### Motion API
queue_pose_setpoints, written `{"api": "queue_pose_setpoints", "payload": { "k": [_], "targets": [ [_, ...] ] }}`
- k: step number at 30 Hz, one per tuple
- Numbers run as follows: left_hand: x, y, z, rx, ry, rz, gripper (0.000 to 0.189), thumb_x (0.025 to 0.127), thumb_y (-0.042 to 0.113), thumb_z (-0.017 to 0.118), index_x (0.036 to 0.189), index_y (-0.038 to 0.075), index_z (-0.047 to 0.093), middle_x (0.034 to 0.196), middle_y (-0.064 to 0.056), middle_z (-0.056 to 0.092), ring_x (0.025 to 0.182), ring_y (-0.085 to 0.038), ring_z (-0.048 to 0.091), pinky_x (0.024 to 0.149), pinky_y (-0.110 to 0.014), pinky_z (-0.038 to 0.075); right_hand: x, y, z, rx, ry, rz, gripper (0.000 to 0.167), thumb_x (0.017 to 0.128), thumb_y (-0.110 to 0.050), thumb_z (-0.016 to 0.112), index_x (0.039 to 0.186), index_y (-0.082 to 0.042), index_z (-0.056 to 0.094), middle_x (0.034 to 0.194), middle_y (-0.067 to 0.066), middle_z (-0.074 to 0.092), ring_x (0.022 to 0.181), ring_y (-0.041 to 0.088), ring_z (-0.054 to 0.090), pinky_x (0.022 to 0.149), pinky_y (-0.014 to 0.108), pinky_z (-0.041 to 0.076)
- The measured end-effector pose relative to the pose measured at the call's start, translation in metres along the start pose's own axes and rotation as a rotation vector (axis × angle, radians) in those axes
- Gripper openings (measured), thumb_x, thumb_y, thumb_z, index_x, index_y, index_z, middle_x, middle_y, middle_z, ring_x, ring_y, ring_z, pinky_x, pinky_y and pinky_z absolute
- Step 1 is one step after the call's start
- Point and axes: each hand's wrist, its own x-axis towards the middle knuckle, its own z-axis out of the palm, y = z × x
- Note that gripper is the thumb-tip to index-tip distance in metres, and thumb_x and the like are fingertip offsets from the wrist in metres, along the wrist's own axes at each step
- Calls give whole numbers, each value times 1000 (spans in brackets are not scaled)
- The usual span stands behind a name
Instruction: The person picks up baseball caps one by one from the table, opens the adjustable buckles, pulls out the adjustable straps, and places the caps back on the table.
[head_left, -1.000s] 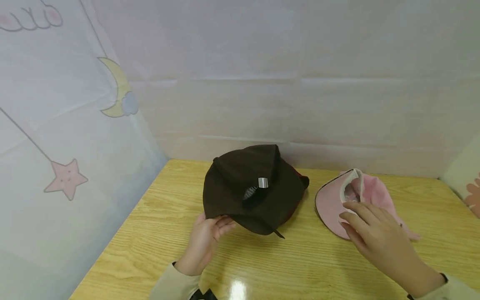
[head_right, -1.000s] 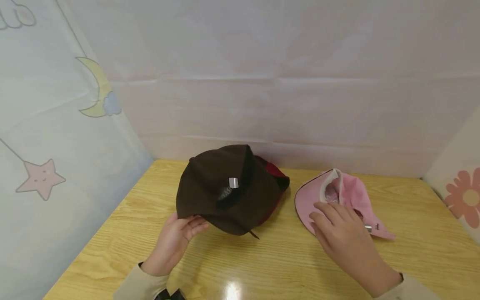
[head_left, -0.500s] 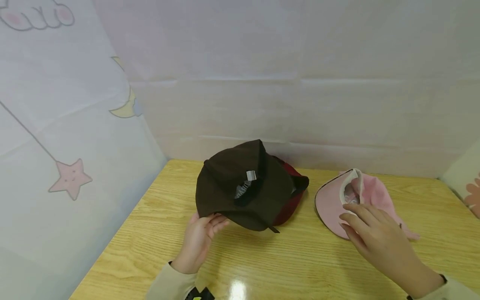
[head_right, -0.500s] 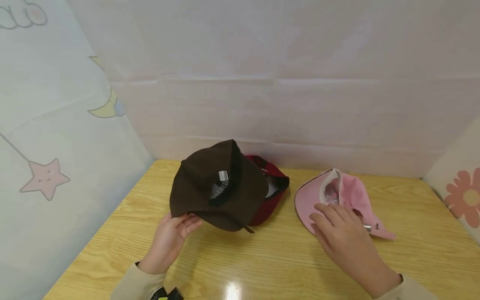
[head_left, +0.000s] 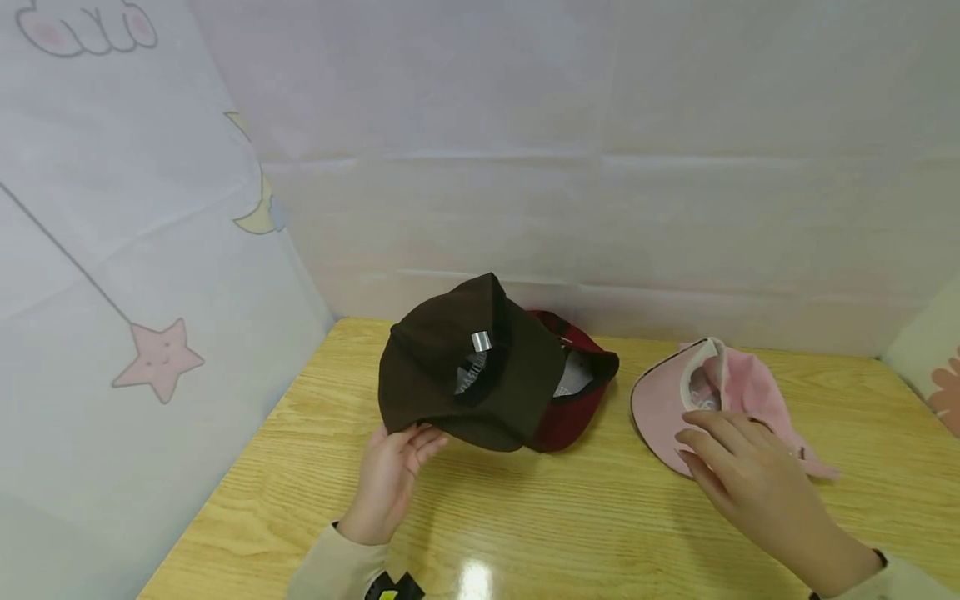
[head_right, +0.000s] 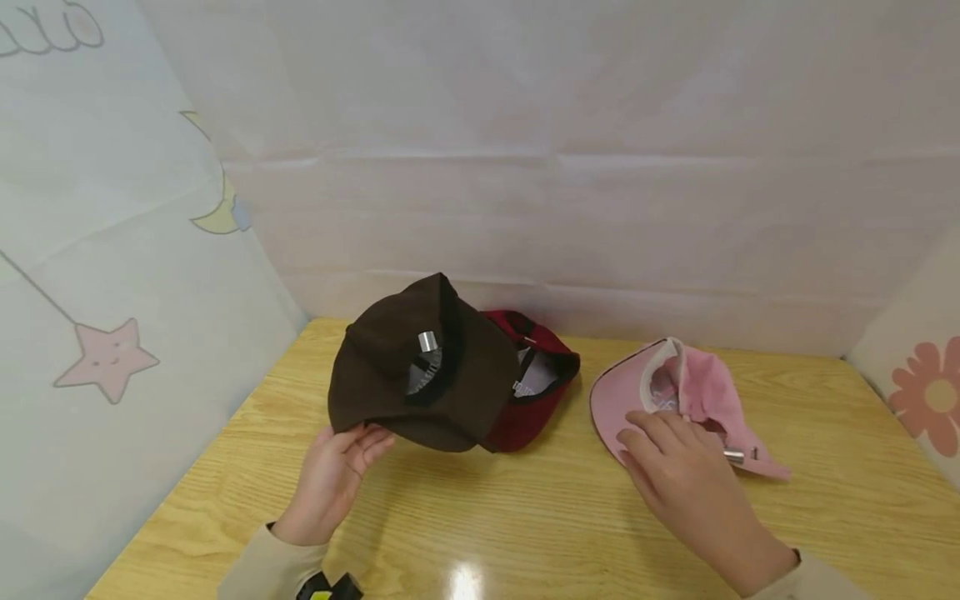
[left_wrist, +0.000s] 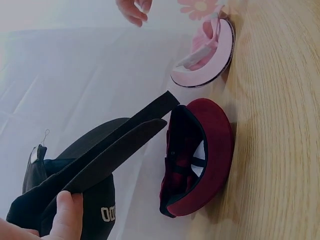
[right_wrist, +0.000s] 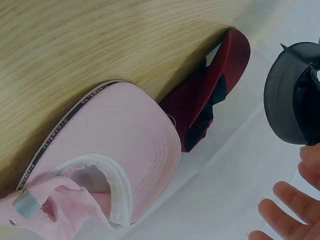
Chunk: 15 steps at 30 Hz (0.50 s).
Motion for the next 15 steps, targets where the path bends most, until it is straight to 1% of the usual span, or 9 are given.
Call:
{"api": "queue_pose_setpoints", "payload": {
  "k": [6,8,10,15],
  "targets": [
    [1,0,-4,-22,22,-4,16,102,-3,34,104,2,49,88,-7,60,80,-16,66,78,-30,55,-1,-1,1,-4,-4,8,48,107,-33,35,85,-3,64,93,13,65,81,34,59,76,38,38],
    [1,1,-5,-31,27,-5,16,103,-2,34,105,2,49,88,-7,61,80,-16,66,78,-29,55,-2,-2,0,-13,-25,16,49,107,-34,34,85,-4,65,93,13,65,82,33,59,75,38,38],
    [2,1,-6,-39,37,-8,16,103,-2,33,107,2,48,88,-7,61,81,-15,67,78,-29,55,-3,-2,0,-25,-27,19,49,107,-35,33,85,-5,64,93,11,65,83,31,59,74,38,39],
    [2,-1,-9,-46,44,-3,16,104,-1,31,111,0,45,90,-8,60,81,-15,66,80,-30,55,-5,-2,2,-29,-12,21,47,107,-35,33,85,-7,64,93,11,65,81,30,60,70,38,39]
  ]
}}
